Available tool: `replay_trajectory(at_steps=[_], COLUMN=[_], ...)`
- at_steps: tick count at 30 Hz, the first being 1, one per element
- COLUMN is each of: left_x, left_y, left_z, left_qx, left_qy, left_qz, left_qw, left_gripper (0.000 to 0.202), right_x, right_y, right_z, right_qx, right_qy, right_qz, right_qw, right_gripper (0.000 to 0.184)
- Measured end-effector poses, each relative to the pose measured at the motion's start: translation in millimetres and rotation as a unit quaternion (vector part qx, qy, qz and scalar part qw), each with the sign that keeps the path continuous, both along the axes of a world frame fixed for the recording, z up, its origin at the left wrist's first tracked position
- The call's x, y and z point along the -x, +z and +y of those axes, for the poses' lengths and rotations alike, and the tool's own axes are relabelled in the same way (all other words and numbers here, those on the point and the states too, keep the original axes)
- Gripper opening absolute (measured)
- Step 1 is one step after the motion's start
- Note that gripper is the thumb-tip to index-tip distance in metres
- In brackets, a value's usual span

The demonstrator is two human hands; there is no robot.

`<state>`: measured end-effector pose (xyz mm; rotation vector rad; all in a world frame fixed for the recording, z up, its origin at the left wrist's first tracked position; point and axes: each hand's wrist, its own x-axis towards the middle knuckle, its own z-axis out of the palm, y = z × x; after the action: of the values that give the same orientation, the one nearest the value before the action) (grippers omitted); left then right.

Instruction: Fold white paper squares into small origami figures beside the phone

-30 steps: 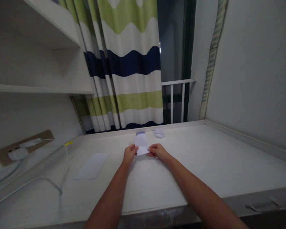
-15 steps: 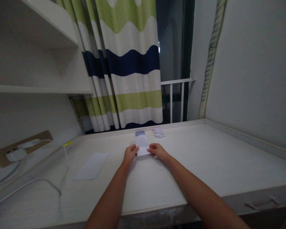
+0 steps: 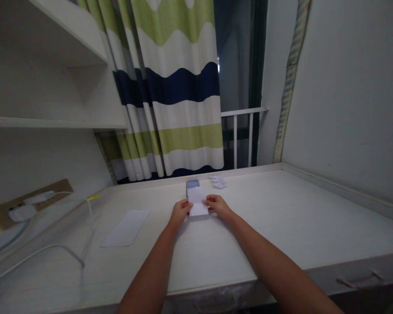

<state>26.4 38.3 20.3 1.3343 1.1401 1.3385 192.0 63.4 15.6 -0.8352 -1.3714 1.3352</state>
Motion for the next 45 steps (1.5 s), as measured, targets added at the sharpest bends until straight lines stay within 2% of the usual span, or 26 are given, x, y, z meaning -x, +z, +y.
replay_trajectory(at_steps=[10,17,45], left_x=[-1.1,-0.8,-0.3], left_y=[0.1,-1.3,-6.0], left_z=[-2.3,-0.9,0.3], left_qx=[0.012,0.015,0.015], left_qy=[-0.034,-0.034,-0.07], left_qz=[0.009,0.011,0.023], left_qw=[0.999,0.999,0.997], left_gripper=[0.035,0.03,0.027], right_x=[-1.2,-2.8,-5.3], right_y=[1.2,5.2,13.0], right_z=[0.7,-2.2,-5.3], right_qx=[-0.007,-0.011,-0.035], right_qy=[-0.002,-0.009,-0.082], right_qz=[0.042,0.044,0.095], right_qw=[0.999,0.999,0.991], right_gripper=[0.031,0.03,0.029])
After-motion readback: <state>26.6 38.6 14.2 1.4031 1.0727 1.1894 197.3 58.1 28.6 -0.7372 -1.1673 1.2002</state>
